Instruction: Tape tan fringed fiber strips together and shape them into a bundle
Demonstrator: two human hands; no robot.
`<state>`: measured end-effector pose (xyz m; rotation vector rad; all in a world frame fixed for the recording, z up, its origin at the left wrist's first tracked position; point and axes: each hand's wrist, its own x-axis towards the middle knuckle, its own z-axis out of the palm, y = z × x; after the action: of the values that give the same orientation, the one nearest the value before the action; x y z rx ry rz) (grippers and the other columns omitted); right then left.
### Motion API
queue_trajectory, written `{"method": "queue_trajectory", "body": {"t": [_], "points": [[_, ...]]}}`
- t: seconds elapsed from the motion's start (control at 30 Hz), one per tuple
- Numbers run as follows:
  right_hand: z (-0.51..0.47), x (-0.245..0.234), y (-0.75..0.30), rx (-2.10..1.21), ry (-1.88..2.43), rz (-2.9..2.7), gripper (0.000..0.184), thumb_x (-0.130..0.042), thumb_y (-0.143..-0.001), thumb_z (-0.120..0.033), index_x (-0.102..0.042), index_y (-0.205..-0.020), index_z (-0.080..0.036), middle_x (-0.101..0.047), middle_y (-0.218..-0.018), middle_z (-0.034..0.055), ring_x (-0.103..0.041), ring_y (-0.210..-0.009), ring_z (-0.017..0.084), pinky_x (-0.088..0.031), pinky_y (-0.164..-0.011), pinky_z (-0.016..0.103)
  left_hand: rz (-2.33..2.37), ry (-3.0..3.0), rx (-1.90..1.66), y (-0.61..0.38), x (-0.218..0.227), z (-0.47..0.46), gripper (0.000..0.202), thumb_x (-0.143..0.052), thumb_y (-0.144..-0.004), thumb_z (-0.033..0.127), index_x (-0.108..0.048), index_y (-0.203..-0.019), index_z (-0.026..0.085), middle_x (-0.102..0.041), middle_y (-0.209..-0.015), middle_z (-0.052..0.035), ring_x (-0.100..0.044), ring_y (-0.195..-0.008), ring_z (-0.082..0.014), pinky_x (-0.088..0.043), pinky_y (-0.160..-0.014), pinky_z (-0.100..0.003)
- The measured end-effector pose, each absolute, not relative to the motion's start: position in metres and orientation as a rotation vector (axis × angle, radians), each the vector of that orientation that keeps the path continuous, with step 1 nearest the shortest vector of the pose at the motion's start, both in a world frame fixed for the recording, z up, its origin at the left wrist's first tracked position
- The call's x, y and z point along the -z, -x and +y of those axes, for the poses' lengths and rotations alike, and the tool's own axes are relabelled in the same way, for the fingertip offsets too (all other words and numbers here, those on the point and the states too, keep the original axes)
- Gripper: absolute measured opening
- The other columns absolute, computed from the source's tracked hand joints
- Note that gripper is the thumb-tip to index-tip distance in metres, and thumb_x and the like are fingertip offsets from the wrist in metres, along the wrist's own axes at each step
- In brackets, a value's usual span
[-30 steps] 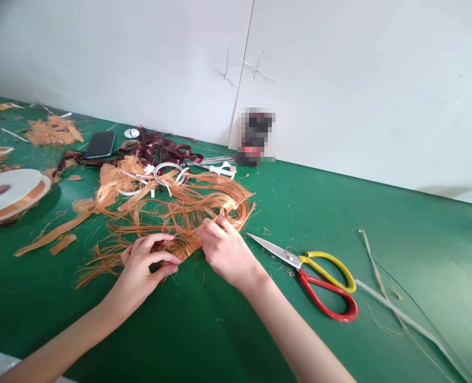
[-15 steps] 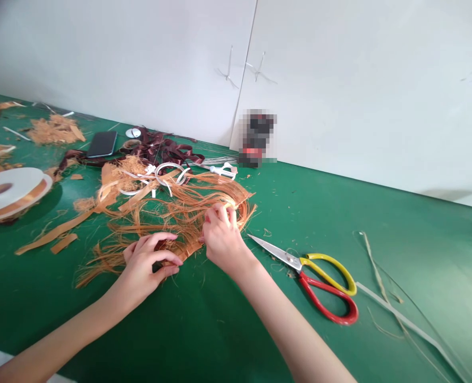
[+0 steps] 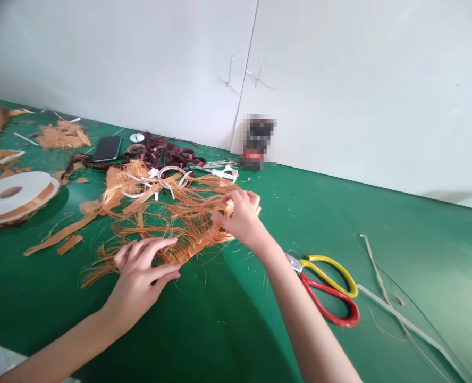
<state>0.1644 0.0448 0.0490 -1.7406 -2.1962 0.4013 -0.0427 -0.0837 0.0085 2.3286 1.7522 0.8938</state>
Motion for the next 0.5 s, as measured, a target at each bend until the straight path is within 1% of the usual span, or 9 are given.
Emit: {"method": "queue_trajectory", "body": {"t": [0.03,0.13,0.2,0.23,0.27,0.33,0.4,0.43,0.5], "points": [[0.047,-0.054,-0.171,-0.395,1.784,-2.129,0.03,-0.065,-0.074,-0.036,-0.058,-0.098,-0.02,-0.062,-0.112,0.0122,-0.04,-0.119,0.034,-0.038,-0.091,0.047,1.752,-2.352,-0.919,0.041,-0.009,-0.085,0.017,-0.069,-0.081,0.018,-0.074,-0.076,0.033,-0.067,-0.118,-0.0008,-0.056,-0.109,-0.0284,-0.025,-0.096,-0.052],[0.046,-0.072,-0.187,-0.349,1.96,-1.917,0.022,-0.062,-0.075,-0.028,-0.06,-0.094,-0.018,-0.065,-0.11,0.013,-0.05,-0.113,0.032,-0.04,-0.092,0.045,1.803,-2.396,-1.008,0.036,-0.009,-0.088,0.012,-0.069,-0.081,0.022,-0.072,-0.075,0.031,-0.068,-0.118,0.0026,-0.057,-0.11,-0.0267,-0.023,-0.1,-0.05],[0.04,-0.085,-0.192,-0.394,2.005,-1.901,0.016,-0.06,-0.077,-0.028,-0.062,-0.089,-0.018,-0.068,-0.101,0.0114,-0.059,-0.099,0.028,-0.045,-0.084,0.041,1.813,-2.487,-1.046,0.035,-0.01,-0.09,0.01,-0.068,-0.082,0.023,-0.07,-0.075,0.029,-0.069,-0.117,0.0045,-0.058,-0.109,-0.025,-0.021,-0.103,-0.048],[0.036,-0.093,-0.194,-0.447,2.002,-1.922,0.015,-0.057,-0.079,-0.03,-0.063,-0.086,-0.018,-0.07,-0.094,0.0097,-0.063,-0.089,0.025,-0.047,-0.077,0.037,1.795,-2.556,-1.025,0.034,-0.011,-0.091,0.009,-0.066,-0.084,0.023,-0.069,-0.077,0.027,-0.07,-0.116,0.0042,-0.059,-0.108,-0.0243,-0.021,-0.103,-0.046],[0.031,-0.1,-0.195,-0.505,1.986,-1.969,0.018,-0.055,-0.082,-0.034,-0.064,-0.085,-0.019,-0.07,-0.087,0.0081,-0.064,-0.08,0.023,-0.048,-0.07,0.035,1.769,-2.626,-0.978,0.034,-0.012,-0.091,0.009,-0.063,-0.086,0.022,-0.069,-0.08,0.025,-0.07,-0.116,0.0032,-0.061,-0.107,-0.0237,-0.021,-0.103,-0.045],[0.019,-0.113,-0.197,-0.582,1.943,-2.105,0.026,-0.051,-0.085,-0.042,-0.066,-0.085,-0.021,-0.07,-0.08,0.0063,-0.065,-0.069,0.02,-0.048,-0.059,0.031,1.733,-2.716,-0.847,0.034,-0.014,-0.093,0.013,-0.056,-0.089,0.018,-0.068,-0.084,0.022,-0.07,-0.117,0.0005,-0.062,-0.105,-0.0234,-0.023,-0.101,-0.043],[0.008,-0.123,-0.198,-0.567,1.848,-2.228,0.028,-0.051,-0.087,-0.046,-0.067,-0.082,-0.023,-0.071,-0.076,0.0048,-0.065,-0.064,0.02,-0.047,-0.053,0.03,1.73,-2.732,-0.759,0.033,-0.014,-0.093,0.02,-0.05,-0.091,0.011,-0.067,-0.087,0.021,-0.07,-0.116,-0.0003,-0.063,-0.104,-0.023,-0.024,-0.1,-0.043],[0.002,-0.126,-0.198,-0.541,1.771,-2.283,0.028,-0.051,-0.087,-0.046,-0.068,-0.081,-0.024,-0.071,-0.074,0.0042,-0.066,-0.062,0.02,-0.047,-0.051,0.029,1.73,-2.729,-0.75,0.032,-0.013,-0.093,0.024,-0.047,-0.091,0.008,-0.067,-0.088,0.021,-0.071,-0.115,0.0,-0.064,-0.103,-0.0223,-0.024,-0.1,-0.043],[-0.007,-0.126,-0.2,-0.473,1.588,-2.386,0.024,-0.052,-0.089,-0.042,-0.068,-0.083,-0.026,-0.073,-0.076,0.0034,-0.068,-0.065,0.02,-0.047,-0.051,0.029,1.713,-2.713,-0.761,0.029,-0.008,-0.092,0.031,-0.042,-0.091,0.003,-0.066,-0.095,0.022,-0.071,-0.112,0.0012,-0.065,-0.1,-0.0195,-0.024,-0.1,-0.04]]}}
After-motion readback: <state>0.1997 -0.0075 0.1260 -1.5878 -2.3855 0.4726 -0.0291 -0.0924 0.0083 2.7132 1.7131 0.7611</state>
